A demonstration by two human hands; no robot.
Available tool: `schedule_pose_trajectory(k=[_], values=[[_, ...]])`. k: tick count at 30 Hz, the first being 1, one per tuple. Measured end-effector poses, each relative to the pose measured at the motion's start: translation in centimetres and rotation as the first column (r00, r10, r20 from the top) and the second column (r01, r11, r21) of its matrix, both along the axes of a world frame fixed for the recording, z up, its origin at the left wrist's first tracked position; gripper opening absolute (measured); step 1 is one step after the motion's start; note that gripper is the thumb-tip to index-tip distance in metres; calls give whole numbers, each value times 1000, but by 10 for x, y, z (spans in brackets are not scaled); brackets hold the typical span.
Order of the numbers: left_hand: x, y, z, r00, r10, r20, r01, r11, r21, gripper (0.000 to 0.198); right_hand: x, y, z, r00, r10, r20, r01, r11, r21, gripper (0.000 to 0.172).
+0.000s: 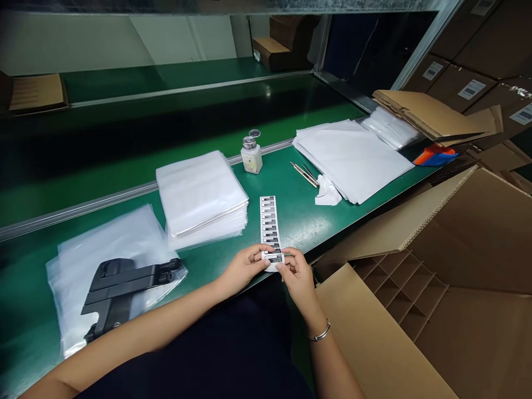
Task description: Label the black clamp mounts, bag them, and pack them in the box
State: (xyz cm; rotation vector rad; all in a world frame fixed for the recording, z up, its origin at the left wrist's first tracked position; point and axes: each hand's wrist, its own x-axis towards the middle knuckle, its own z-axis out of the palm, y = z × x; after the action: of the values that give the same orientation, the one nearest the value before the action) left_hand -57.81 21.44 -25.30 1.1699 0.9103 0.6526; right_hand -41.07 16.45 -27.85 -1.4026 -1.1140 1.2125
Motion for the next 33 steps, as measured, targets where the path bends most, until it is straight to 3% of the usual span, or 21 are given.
schedule_pose_trajectory(k=[4,8,10,12,13,14,16,18,19,22,23,25,27,29,31,33], values=[[1,1,-2,988,74,-136,-64,995,79,19,-2,3,0,967,-41,251,20,996,85,21],[0,5,-9,994,69,-85,-68,998,16,21,-2,-1,5,750,-193,633,-90,918,386,12],[0,5,-11,1000,31,0,-31,999,-25,37,-3,-4,9,707,-316,633,-83,852,517,9],[-4,1,-7,999,-33,17,33,999,-4,56,-5,-6,13,756,-412,508,64,820,569,8],[-8,-2,-2,997,-67,-30,68,997,35,63,-6,-5,14,796,-419,436,142,830,539,11],[-16,-6,4,989,-98,-113,108,990,89,67,-7,-3,15,840,-382,385,174,863,475,16],[-42,-13,20,935,-117,-335,199,955,221,63,-10,2,14,903,-195,383,67,944,322,28],[-86,-16,35,846,-8,-534,232,906,355,47,-15,7,9,882,-4,470,-109,971,213,35],[-114,-17,40,794,95,-600,214,881,423,41,-17,9,7,862,29,506,-147,970,195,36],[-210,-20,43,588,434,-682,86,805,587,44,-23,15,3,860,-116,497,-41,955,295,31],[-238,-24,39,541,460,-704,84,803,590,44,-27,17,3,868,-186,460,17,937,348,27],[-278,-37,26,542,438,-717,41,839,543,45,-39,24,8,904,-244,351,91,913,398,21],[-289,-53,10,591,450,-670,-58,852,521,45,-62,30,15,958,-159,240,71,938,339,19],[-275,-67,-3,603,523,-603,-171,822,543,44,-94,35,24,986,37,162,-76,968,238,21],[-248,-78,-11,579,591,-562,-252,785,566,42,-131,36,33,955,254,151,-279,944,177,21],[-223,-86,-14,568,619,-543,-289,768,572,41,-166,36,38,890,421,178,-446,884,141,21]])
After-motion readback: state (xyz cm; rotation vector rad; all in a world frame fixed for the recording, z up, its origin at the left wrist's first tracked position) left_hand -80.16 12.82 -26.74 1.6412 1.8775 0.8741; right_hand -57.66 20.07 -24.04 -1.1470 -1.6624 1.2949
